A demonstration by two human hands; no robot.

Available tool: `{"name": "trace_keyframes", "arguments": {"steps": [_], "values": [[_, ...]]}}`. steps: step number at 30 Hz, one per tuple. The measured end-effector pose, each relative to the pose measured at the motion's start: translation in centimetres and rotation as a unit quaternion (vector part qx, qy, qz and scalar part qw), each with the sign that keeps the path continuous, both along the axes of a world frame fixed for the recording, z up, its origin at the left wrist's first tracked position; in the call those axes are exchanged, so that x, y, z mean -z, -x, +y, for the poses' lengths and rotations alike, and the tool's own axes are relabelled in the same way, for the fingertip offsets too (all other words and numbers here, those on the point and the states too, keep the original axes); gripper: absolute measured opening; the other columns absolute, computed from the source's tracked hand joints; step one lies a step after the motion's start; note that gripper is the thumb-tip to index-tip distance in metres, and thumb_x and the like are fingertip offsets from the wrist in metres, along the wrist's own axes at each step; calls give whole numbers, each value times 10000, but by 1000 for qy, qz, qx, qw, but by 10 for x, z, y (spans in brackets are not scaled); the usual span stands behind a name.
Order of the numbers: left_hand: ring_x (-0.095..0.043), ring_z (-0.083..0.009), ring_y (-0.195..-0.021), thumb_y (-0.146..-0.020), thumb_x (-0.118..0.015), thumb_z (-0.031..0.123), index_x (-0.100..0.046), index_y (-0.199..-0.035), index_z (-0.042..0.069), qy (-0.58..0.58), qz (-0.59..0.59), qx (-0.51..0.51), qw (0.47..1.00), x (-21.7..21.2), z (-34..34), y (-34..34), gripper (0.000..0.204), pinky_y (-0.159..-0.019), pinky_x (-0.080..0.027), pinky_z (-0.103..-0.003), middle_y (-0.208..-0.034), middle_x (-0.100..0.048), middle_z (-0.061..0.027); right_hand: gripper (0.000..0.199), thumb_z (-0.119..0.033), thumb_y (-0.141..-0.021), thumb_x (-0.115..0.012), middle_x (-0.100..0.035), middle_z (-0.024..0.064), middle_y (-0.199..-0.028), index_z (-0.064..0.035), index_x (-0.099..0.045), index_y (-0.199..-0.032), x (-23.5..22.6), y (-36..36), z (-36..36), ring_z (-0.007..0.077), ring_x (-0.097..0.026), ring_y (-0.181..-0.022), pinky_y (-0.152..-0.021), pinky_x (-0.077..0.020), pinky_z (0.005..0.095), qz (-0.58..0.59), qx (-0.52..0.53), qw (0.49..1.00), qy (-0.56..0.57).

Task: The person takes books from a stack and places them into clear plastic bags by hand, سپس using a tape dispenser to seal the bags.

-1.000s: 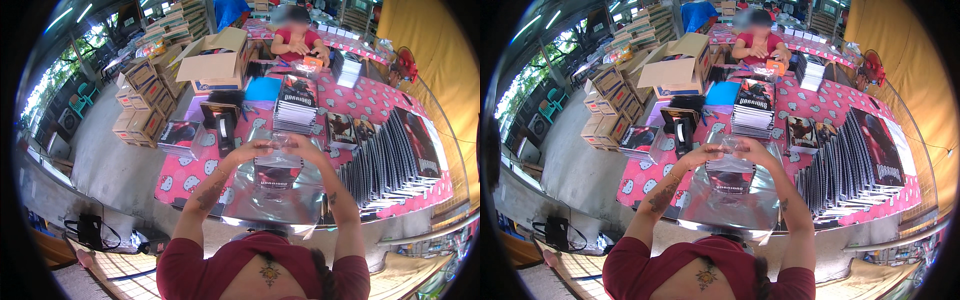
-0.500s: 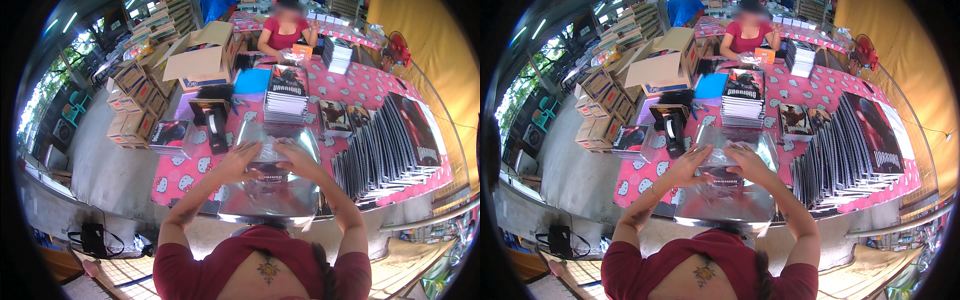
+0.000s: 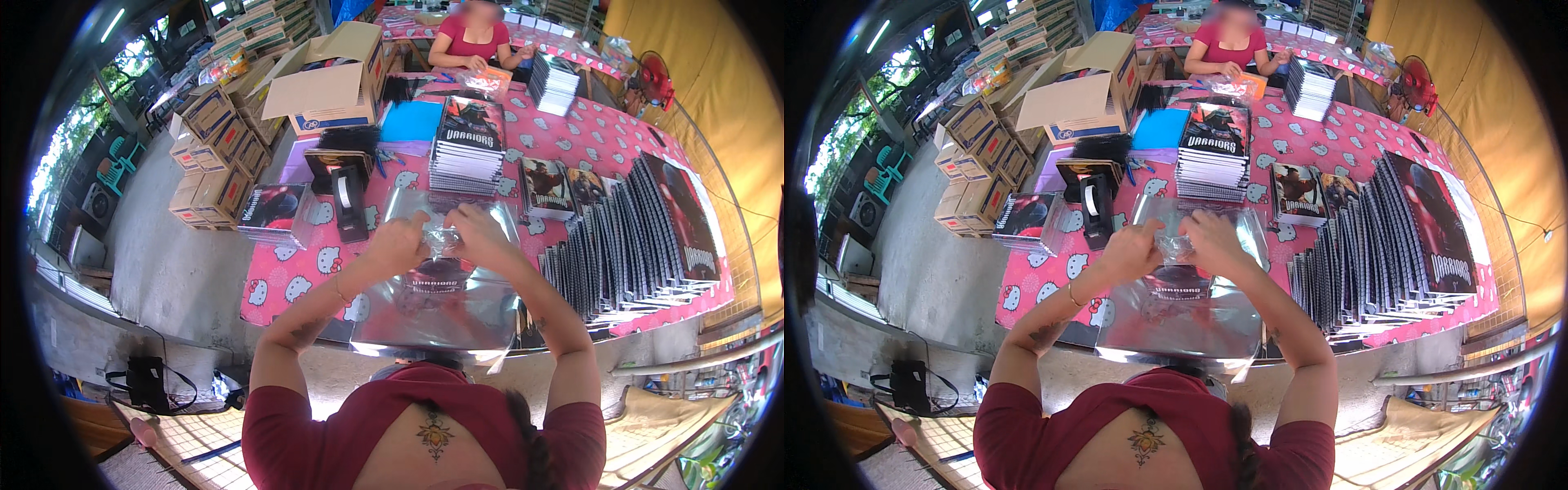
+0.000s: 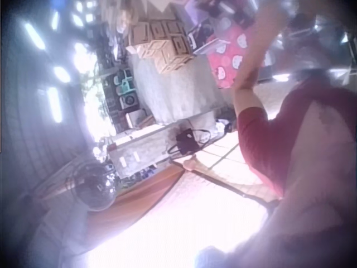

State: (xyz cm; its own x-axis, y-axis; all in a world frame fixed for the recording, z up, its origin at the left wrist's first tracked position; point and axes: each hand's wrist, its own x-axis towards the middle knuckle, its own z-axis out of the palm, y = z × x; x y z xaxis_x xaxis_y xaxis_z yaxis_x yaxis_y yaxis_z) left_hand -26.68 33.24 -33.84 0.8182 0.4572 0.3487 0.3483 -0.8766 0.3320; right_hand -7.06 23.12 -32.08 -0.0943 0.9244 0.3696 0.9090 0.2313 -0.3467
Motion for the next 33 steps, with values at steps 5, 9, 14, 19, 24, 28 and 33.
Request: {"name": "trace_keyframes", "arguments": {"steps": [5,9,14,19,24,28,33], "values": [[-634,-254,-875,-770,-807,298,-604,-1129,8,152,16,39,988,2,36,-1,505,-770,-492,-392,-933,-641,-122,471,-284,-726,-854,-691,86,-968,-46,-664,-1085,38,-38,18,199,-655,-883,-780,-514,335,286,-43,944,158],[-611,-158,-905,-800,-807,304,-619,-1145,-19,460,64,149,873,-2,67,-18,508,-757,-483,-324,-1025,-658,-80,405,-202,-801,-807,-674,32,-960,-30,-647,-1131,51,-39,19,107,-613,-871,-788,-487,271,394,-50,897,195],[-631,-138,-829,-842,-759,237,-687,-1022,-28,599,5,86,796,38,92,-43,328,-739,-493,-274,-935,-692,-81,333,-190,-853,-759,-682,30,-941,-18,-653,-1118,52,-34,17,94,-614,-854,-766,-489,254,390,-29,900,191],[-622,-126,-727,-836,-737,226,-700,-956,18,207,-245,-254,912,97,123,29,243,-679,-514,-300,-803,-668,-38,319,-200,-866,-741,-688,47,-922,-9,-657,-1108,57,-27,15,90,-616,-843,-746,-493,254,408,39,898,159],[-596,-131,-748,-824,-765,257,-693,-997,22,497,-249,-347,755,151,141,104,301,-676,-491,-296,-785,-640,-16,305,-202,-875,-730,-686,52,-898,-18,-659,-1107,47,-18,14,92,-614,-812,-715,-491,247,381,44,912,146],[-588,-116,-760,-874,-710,200,-709,-1015,4,463,-396,-312,729,158,124,86,241,-674,-467,-287,-809,-644,-15,357,-239,-849,-748,-717,69,-900,-27,-658,-1122,51,-20,14,126,-666,-826,-745,-515,272,381,55,910,151],[-624,-154,-784,-906,-675,138,-688,-974,10,615,-547,-251,510,192,77,89,145,-729,-499,-300,-932,-667,-37,343,-217,-865,-732,-699,71,-907,-42,-648,-1148,53,-22,12,134,-656,-831,-744,-509,272,384,47,911,144]]}}
